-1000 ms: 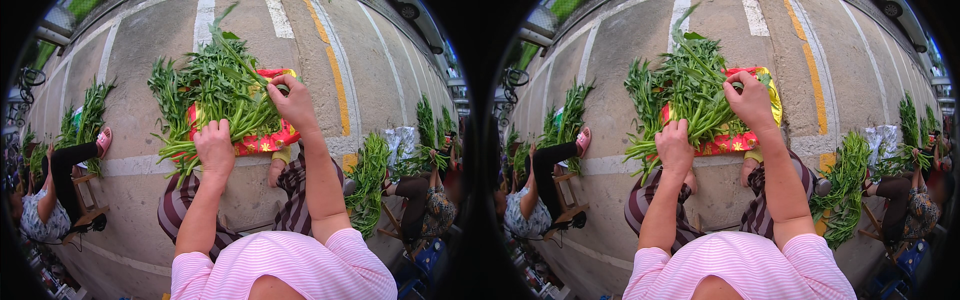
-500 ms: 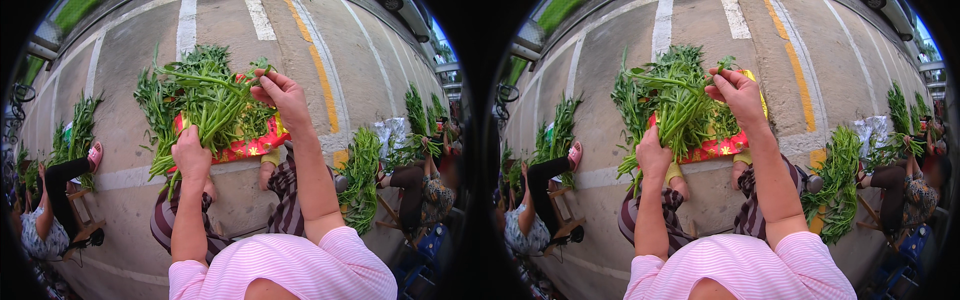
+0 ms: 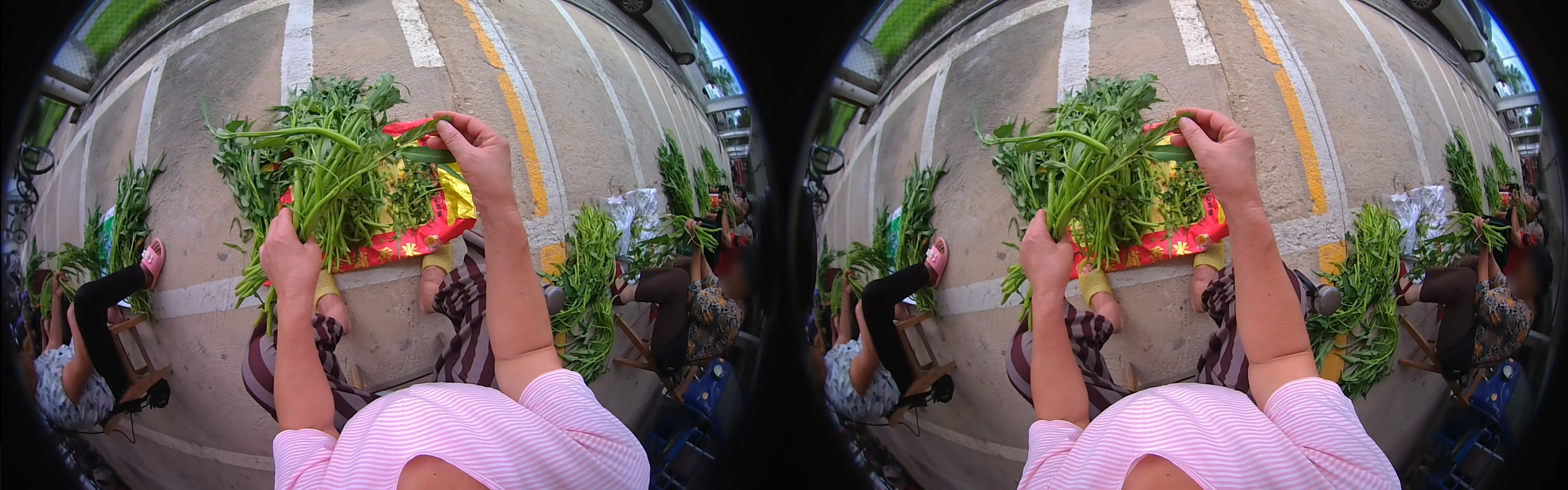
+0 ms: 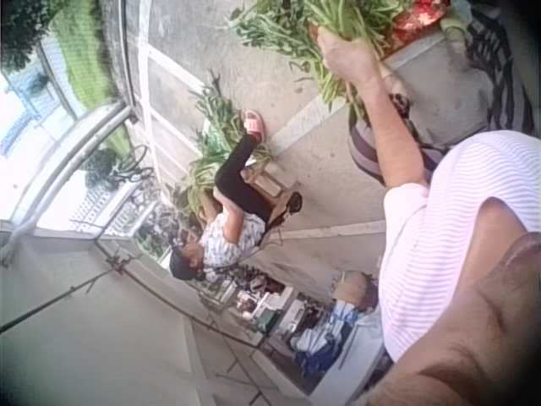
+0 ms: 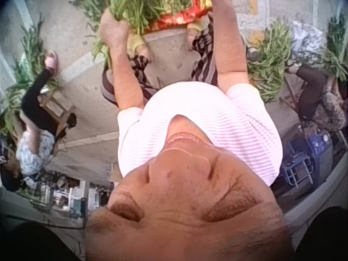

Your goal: The person sorts through bundles of leafy green vegetables by hand, removing damaged leaves and stems. They place the cleaned greens on a mat on the ground.

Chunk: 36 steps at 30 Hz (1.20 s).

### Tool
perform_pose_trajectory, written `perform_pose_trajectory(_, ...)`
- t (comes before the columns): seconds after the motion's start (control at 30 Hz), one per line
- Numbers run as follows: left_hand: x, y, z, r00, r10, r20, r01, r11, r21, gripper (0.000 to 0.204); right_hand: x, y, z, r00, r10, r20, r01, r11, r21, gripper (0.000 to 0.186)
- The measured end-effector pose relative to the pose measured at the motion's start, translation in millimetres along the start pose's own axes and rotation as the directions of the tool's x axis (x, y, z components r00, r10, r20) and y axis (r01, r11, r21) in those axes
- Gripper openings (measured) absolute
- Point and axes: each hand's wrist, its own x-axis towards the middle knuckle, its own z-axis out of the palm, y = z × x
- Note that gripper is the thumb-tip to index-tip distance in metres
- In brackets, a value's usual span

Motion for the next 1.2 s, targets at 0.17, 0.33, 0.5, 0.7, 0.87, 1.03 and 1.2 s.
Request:
perform_pose_trajectory(0.17,2.7,3.7,-4.4,0.998,-0.057,0.032,0.057,0.998,0.004,0.027,2.3,4.9,-3.4,0.986,-0.166,-0.018,0.156,0.953,-0.26,0.02)
perform_pose_trajectory(0.33,4.3,1.6,-8.7,0.997,-0.076,0.025,0.076,0.997,0.004,0.024,0.1,1.8,-8.8,0.95,-0.303,0.071,0.287,0.767,-0.575,0.017)
perform_pose_trajectory(0.5,6.4,1.0,-11.4,0.993,-0.115,0.025,0.115,0.993,-0.003,0.025,1.1,3.3,-18.7,0.898,-0.363,0.25,0.427,0.574,-0.699,0.011)
perform_pose_trajectory(0.7,7.0,-0.8,-9.1,0.994,-0.109,0.022,0.109,0.994,-0.007,0.027,1.4,4.1,-23.9,0.876,-0.346,0.335,0.469,0.449,-0.761,0.011)
perform_pose_trajectory(0.87,5.3,3.2,-8.7,0.995,-0.098,0.031,0.098,0.995,0.013,0.026,3.3,10.5,-19.7,0.883,-0.404,0.238,0.419,0.451,-0.788,0.012)
perform_pose_trajectory(1.03,3.8,2.7,0.1,0.997,-0.051,0.058,0.055,0.996,-0.071,0.024,13.8,15.2,-15.2,0.914,-0.405,0.016,0.334,0.728,-0.599,0.012)
perform_pose_trajectory(1.2,0.1,8.4,5.2,0.991,-0.02,0.134,0.039,0.989,-0.143,0.024,20.7,13.3,-17.7,0.987,-0.089,-0.132,0.071,0.989,-0.131,0.012)
